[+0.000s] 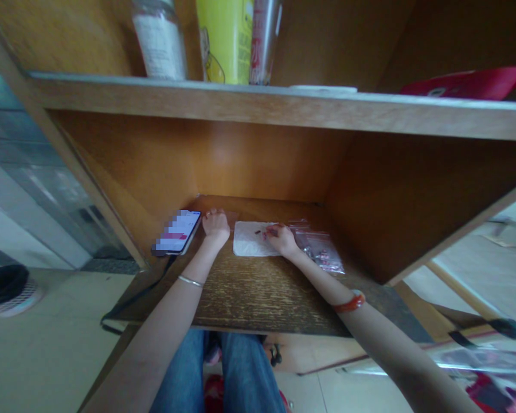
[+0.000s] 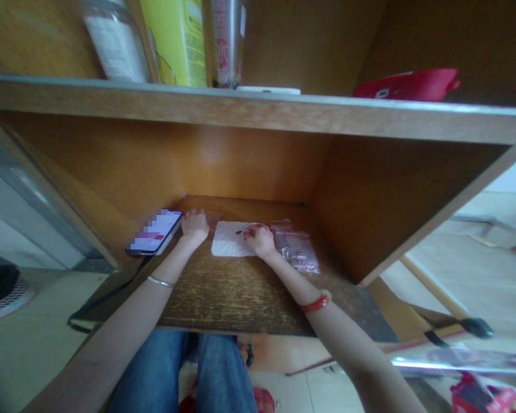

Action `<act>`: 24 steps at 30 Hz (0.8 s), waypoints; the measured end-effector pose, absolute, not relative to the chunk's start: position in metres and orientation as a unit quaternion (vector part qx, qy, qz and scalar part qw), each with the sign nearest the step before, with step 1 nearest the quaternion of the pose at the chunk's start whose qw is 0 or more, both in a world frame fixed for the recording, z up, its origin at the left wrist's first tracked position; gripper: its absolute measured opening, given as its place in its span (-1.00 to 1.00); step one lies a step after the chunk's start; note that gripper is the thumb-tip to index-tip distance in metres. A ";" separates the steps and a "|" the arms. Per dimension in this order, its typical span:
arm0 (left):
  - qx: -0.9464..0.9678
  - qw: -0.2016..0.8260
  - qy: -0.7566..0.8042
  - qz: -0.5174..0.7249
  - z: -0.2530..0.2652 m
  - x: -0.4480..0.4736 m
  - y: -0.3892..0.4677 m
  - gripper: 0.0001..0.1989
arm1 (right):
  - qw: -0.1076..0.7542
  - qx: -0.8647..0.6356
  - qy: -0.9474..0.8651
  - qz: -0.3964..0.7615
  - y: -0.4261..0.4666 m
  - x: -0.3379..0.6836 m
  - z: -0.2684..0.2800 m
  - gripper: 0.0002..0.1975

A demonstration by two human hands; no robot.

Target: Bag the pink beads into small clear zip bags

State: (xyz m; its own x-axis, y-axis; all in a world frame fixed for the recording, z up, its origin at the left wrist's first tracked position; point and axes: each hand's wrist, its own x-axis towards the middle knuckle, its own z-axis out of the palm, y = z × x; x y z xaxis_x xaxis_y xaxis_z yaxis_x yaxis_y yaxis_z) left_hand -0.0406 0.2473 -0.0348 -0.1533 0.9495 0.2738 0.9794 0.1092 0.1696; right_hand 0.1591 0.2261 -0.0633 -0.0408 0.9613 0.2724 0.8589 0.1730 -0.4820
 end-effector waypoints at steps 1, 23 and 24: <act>-0.678 0.046 -0.717 -0.156 -0.036 -0.039 0.247 -0.64 | 0.274 -0.638 -0.713 0.094 0.226 0.159 -0.063 -0.74; -0.789 -0.017 -0.578 -0.207 -0.053 -0.015 0.243 -0.63 | 0.079 -0.714 -0.696 -0.023 0.224 0.215 -0.009 -0.74; -0.799 -0.028 -0.563 -0.208 -0.053 -0.013 0.242 -0.65 | 0.046 -0.708 -0.705 0.009 0.228 0.228 -0.007 -0.76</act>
State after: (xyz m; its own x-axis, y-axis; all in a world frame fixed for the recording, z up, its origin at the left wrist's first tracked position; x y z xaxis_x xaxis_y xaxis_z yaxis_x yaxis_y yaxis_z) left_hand -0.0132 0.2423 -0.0533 0.2794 0.9117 0.3012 0.8887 -0.3644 0.2784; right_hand 0.2281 0.2281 -0.0065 0.0067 0.9986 0.0518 0.9969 -0.0027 -0.0783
